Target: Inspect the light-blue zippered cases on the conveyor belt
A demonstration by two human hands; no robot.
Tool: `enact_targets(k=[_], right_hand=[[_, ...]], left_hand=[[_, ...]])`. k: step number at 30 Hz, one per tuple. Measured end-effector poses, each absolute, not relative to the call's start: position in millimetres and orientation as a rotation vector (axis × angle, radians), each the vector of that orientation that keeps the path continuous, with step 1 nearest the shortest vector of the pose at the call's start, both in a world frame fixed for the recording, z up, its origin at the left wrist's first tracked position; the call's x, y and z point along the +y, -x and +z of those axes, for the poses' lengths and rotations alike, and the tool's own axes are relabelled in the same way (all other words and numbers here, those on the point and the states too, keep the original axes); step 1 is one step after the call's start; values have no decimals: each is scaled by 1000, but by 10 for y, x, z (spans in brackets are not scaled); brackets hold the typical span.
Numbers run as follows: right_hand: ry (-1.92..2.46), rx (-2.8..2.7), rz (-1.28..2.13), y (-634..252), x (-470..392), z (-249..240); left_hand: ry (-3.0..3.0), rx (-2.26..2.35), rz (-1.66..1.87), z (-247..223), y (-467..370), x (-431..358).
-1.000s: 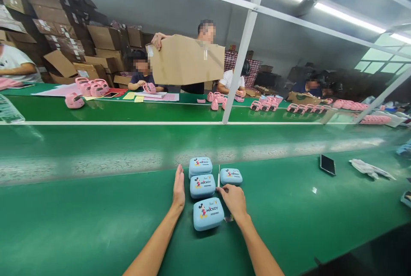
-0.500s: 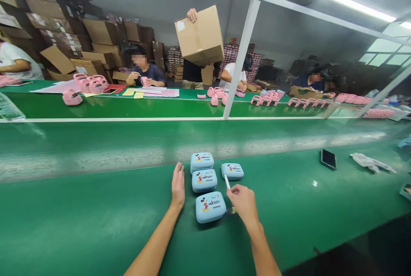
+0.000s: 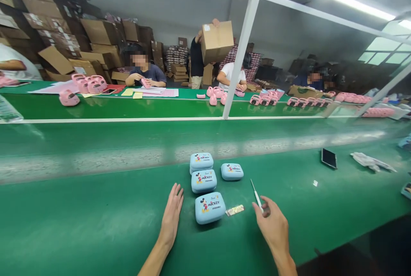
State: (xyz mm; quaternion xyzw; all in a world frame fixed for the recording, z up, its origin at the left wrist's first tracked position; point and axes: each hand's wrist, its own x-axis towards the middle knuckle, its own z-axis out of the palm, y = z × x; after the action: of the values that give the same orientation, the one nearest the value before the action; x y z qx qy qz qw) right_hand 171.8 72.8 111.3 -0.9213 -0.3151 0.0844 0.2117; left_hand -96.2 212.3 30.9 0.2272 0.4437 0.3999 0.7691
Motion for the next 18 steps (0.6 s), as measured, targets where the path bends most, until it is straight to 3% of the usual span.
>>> enact_targets(k=[7, 12, 18], right_hand=[[1797, -701, 756, -876, 1065, 726], [1659, -713, 756, -724, 1342, 546], [1769, -569, 636, -583, 1245, 465]], left_hand=[[-477, 1016, 1024, 227, 394, 2553], [-470, 970, 994, 242, 257, 2583], [-429, 1033, 998, 316, 428, 2026]])
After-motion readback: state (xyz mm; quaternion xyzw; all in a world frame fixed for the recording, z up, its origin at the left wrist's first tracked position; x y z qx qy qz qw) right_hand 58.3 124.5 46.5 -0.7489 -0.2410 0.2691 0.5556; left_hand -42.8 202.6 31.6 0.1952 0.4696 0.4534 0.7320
